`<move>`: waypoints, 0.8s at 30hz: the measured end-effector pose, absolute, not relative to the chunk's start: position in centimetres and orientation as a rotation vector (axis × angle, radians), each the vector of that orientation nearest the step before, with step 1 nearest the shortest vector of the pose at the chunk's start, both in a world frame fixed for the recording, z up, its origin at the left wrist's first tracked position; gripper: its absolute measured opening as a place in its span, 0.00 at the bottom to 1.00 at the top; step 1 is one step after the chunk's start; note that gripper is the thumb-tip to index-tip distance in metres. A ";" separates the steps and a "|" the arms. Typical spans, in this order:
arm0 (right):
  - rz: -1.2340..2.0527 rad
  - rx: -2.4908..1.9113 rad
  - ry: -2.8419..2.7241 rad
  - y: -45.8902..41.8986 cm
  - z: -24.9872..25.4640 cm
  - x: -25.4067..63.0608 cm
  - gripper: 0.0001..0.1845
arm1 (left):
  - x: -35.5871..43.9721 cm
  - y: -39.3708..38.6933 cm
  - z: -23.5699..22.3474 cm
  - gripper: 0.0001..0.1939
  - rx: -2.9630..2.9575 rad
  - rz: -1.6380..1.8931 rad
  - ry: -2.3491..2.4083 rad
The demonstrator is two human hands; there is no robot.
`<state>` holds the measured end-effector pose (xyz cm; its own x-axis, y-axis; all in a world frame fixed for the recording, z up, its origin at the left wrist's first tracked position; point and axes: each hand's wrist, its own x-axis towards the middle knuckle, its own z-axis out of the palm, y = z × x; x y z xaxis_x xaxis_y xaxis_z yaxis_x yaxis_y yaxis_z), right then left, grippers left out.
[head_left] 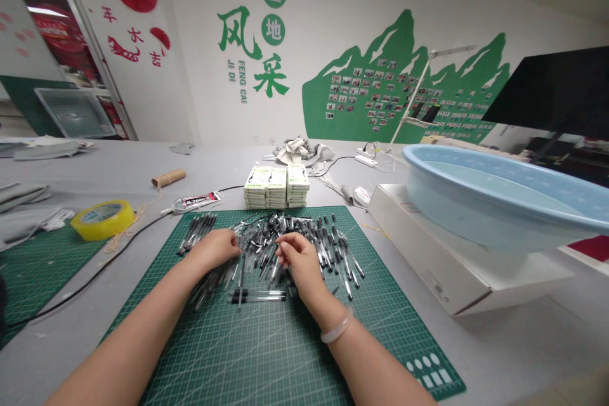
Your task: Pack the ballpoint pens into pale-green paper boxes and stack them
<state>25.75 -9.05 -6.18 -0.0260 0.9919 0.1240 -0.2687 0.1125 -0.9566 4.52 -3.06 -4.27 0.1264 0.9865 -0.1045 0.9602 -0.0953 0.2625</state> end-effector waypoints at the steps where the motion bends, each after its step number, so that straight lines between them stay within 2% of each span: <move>1: 1.265 -0.904 -1.095 -9.1 -6.2 25.7 0.07 | 4.9 -3.3 -4.4 0.07 2.139 0.112 1.914; 7: 1.197 -0.951 -1.146 -8.9 -6.3 25.8 0.06 | 6.8 -4.0 -5.3 0.09 2.117 0.027 1.940; 9: 1.064 -1.031 -1.199 -8.7 -6.4 26.2 0.06 | 6.8 -4.0 -5.1 0.08 2.101 0.026 1.930; 12: 0.765 -1.177 -1.358 -8.4 -6.5 27.0 0.07 | 6.4 -4.1 -4.1 0.11 2.052 0.030 1.864; 17: 0.311 -1.347 -1.752 -8.4 -6.7 27.8 0.14 | 6.0 -4.9 -2.0 0.15 1.637 0.261 1.599; 24: 0.024 -1.405 -2.054 -7.6 -7.6 27.5 0.20 | 6.6 -5.2 -1.9 0.17 1.392 0.491 1.325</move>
